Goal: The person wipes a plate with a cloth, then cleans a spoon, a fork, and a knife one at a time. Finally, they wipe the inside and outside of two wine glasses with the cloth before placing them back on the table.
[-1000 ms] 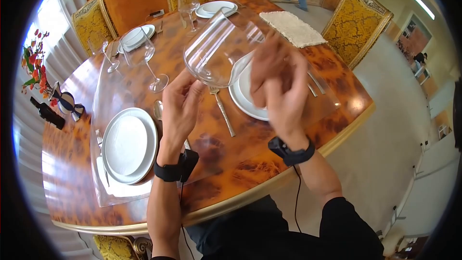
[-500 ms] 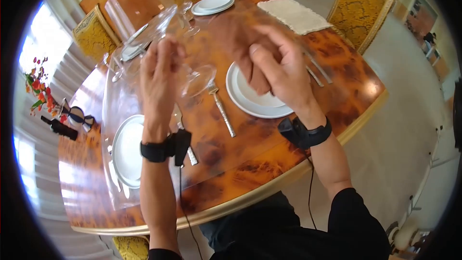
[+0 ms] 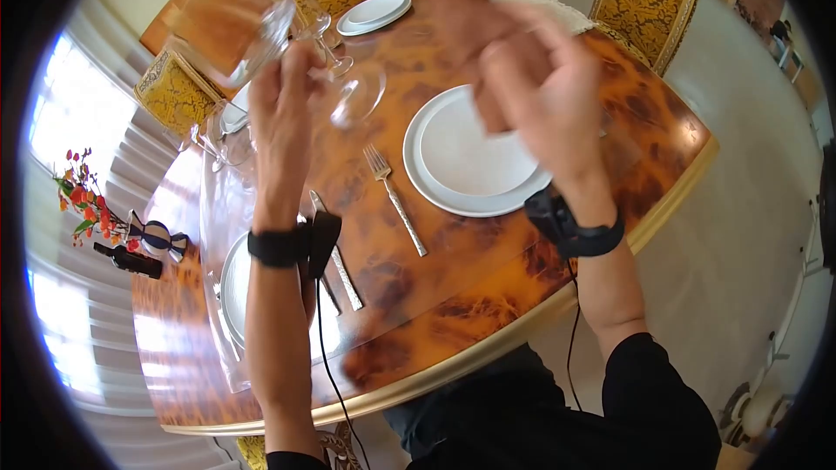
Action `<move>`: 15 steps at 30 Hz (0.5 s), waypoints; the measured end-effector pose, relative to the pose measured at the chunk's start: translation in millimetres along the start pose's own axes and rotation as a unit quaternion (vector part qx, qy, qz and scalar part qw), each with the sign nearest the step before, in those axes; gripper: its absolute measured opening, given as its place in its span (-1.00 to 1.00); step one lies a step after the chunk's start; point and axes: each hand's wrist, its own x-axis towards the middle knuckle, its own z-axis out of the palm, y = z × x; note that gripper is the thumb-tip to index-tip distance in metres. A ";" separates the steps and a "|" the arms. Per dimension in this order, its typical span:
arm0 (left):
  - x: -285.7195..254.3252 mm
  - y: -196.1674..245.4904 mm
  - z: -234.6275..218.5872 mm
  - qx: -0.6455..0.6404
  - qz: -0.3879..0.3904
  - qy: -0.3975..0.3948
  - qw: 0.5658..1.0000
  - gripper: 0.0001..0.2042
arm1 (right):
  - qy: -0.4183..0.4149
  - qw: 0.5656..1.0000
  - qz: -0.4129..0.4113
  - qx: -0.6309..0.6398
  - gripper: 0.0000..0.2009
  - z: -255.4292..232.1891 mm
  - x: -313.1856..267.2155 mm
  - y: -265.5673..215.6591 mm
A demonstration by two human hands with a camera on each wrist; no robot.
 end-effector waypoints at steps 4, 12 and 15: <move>59.1 -39.4 72.5 -0.100 -0.010 -0.100 0.990 -0.63 | 0.224 0.969 -0.092 -0.040 -0.64 -33.3 27.0 25.2; 105.8 -136.6 232.6 -0.056 -0.076 -0.192 0.977 -0.71 | 0.244 0.968 -0.021 -0.063 -0.60 -44.3 13.4 66.5; 110.7 -154.7 265.6 -0.065 -0.084 -0.198 0.974 -0.70 | 0.244 0.966 -0.031 -0.078 -0.61 -44.1 13.9 73.5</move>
